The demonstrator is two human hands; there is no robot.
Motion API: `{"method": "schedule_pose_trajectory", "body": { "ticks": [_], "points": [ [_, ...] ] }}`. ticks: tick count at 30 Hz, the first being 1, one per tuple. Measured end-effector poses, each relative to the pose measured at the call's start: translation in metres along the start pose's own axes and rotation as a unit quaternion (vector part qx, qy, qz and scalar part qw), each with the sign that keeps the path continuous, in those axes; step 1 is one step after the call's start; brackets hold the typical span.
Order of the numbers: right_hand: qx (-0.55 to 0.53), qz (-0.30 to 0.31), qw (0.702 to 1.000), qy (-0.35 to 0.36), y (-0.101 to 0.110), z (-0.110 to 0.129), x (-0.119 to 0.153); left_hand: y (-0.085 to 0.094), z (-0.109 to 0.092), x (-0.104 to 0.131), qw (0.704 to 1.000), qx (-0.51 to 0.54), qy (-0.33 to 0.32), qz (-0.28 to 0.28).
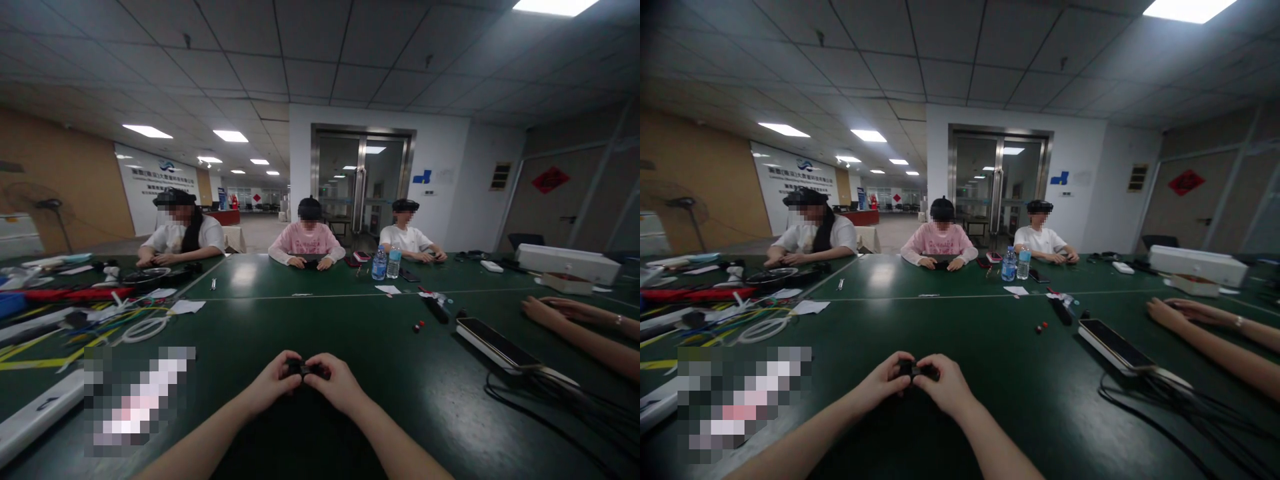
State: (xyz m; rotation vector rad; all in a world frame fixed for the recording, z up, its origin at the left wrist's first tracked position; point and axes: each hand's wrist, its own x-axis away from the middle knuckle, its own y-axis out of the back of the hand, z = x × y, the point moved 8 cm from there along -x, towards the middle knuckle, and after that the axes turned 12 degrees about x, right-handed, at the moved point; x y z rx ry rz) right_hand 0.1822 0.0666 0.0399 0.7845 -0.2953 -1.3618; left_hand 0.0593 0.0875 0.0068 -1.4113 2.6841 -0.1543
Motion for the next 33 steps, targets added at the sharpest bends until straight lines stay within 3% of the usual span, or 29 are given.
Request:
{"method": "schedule_pose_trajectory", "body": {
  "ticks": [7,12,19,33],
  "points": [
    [-0.044,0.04,0.997,-0.055,-0.011,-0.004,-0.003,0.001,0.003,0.002,0.999,0.043,0.009,-0.009],
    [-0.046,-0.001,0.997,-0.063,-0.017,-0.011,-0.003,0.007,0.01,0.001,0.999,0.042,-0.017,-0.005],
    [-0.06,0.007,0.996,-0.066,-0.019,-0.01,0.001,-0.001,0.009,0.005,0.998,0.044,-0.046,0.023],
    [-0.066,0.003,0.997,-0.05,-0.014,-0.001,0.006,-0.003,0.016,0.009,0.997,0.075,0.003,0.013]
  ]
}}
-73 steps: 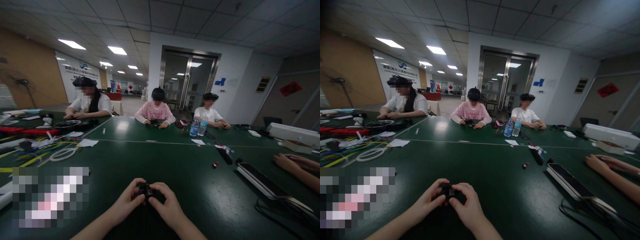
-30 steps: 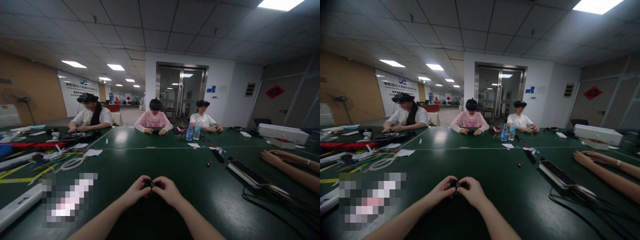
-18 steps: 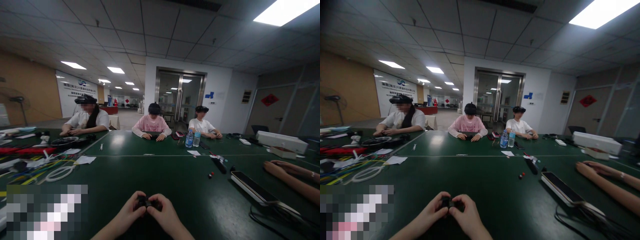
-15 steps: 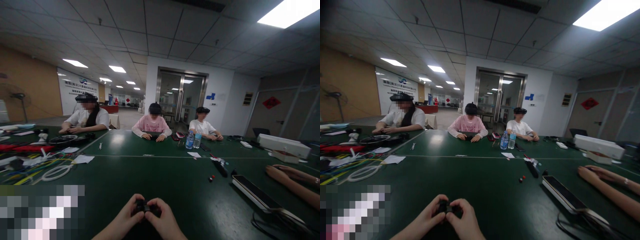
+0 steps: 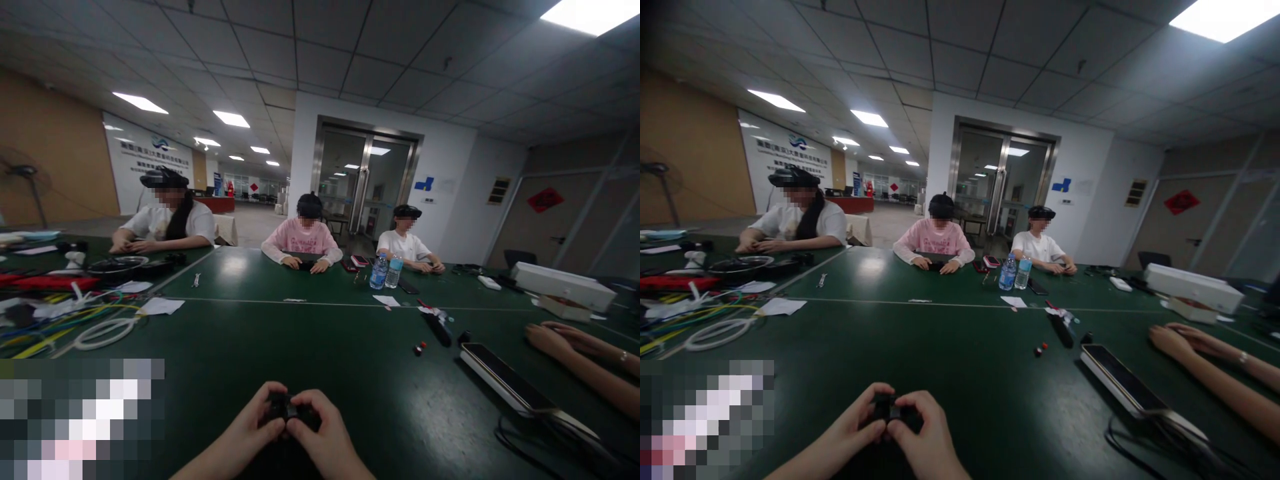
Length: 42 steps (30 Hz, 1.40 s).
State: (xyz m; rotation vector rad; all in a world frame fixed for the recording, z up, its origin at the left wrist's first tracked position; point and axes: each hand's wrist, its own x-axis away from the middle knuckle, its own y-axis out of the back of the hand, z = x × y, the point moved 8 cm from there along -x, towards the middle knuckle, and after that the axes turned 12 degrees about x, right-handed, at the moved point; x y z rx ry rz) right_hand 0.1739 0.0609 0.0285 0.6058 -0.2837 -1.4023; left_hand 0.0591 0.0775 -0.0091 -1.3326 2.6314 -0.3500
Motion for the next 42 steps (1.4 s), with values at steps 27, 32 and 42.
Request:
{"method": "schedule_pose_trajectory", "body": {
  "ticks": [27,32,42],
  "points": [
    [0.008,-0.01,1.0,0.011,0.001,0.007,0.002,0.002,-0.005,-0.002,0.999,-0.03,0.004,-0.016],
    [-0.004,-0.025,1.0,0.012,0.003,0.006,0.001,0.002,-0.006,-0.002,0.999,-0.031,0.0,-0.023],
    [-0.015,-0.058,0.998,0.019,0.017,0.0,-0.002,0.0,-0.012,0.001,1.0,-0.01,0.01,-0.021]
  ]
}}
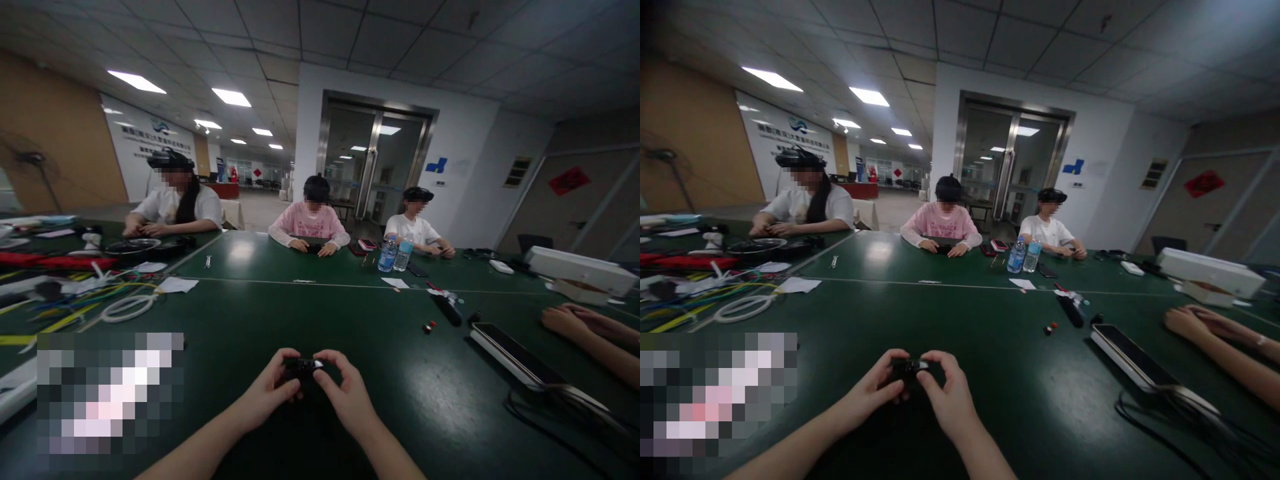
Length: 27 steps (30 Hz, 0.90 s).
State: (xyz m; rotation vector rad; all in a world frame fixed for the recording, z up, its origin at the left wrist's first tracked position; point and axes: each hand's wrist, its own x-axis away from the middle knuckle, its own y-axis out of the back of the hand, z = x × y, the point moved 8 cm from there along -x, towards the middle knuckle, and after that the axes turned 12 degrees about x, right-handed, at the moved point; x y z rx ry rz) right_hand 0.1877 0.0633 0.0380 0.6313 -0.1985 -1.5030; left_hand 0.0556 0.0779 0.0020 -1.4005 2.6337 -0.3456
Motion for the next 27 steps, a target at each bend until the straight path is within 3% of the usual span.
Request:
{"method": "schedule_pose_trajectory", "body": {
  "ticks": [6,18,27],
  "points": [
    [0.043,0.006,0.999,-0.019,0.009,-0.018,-0.005,0.001,0.001,0.0,1.0,-0.007,0.003,0.018],
    [0.014,-0.056,0.997,-0.054,0.058,-0.048,-0.014,0.005,-0.003,0.002,1.0,-0.025,0.015,0.004],
    [-0.02,-0.099,0.991,-0.083,0.08,-0.048,-0.012,0.003,-0.006,0.002,1.0,-0.02,-0.004,-0.006]
  ]
}}
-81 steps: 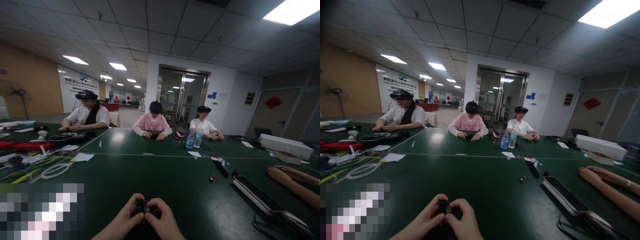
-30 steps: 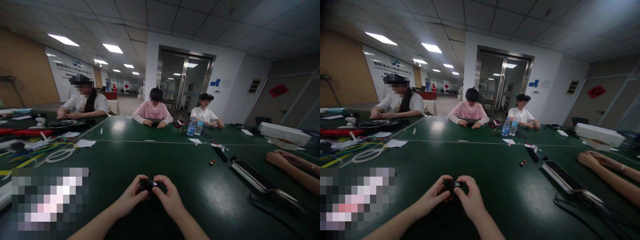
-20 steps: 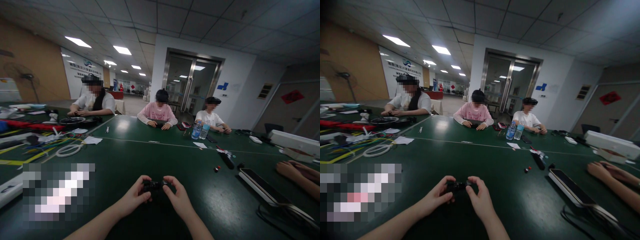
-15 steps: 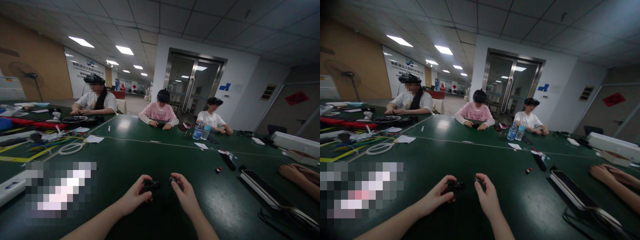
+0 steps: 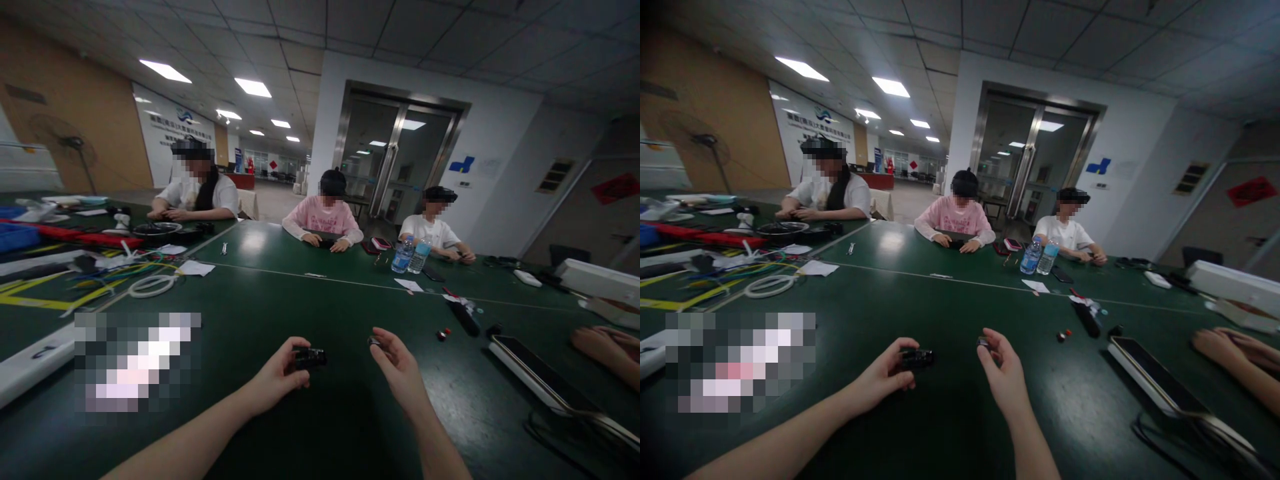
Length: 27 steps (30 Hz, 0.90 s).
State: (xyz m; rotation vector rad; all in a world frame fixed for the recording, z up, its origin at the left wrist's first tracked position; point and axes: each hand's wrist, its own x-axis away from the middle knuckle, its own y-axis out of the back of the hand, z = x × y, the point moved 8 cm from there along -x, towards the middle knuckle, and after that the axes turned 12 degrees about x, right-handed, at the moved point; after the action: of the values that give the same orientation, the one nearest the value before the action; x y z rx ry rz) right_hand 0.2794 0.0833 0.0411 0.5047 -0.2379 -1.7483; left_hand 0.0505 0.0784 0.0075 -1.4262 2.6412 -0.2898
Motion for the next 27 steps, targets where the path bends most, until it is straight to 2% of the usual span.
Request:
{"method": "schedule_pose_trajectory", "body": {
  "ticks": [6,10,18,27],
  "points": [
    [-0.004,-0.019,1.0,0.014,0.007,0.006,0.0,-0.001,0.0,0.0,1.0,0.0,0.005,0.006],
    [0.008,0.003,1.0,0.026,0.003,0.008,0.002,-0.002,-0.002,0.0,1.0,-0.001,0.003,0.008],
    [0.064,0.071,0.995,0.02,-0.028,0.011,0.009,-0.006,-0.006,0.003,1.0,0.002,0.024,0.01],
    [0.063,0.142,0.985,0.077,-0.063,0.041,0.03,-0.009,-0.002,0.0,1.0,0.007,-0.006,0.023]
  ]
}}
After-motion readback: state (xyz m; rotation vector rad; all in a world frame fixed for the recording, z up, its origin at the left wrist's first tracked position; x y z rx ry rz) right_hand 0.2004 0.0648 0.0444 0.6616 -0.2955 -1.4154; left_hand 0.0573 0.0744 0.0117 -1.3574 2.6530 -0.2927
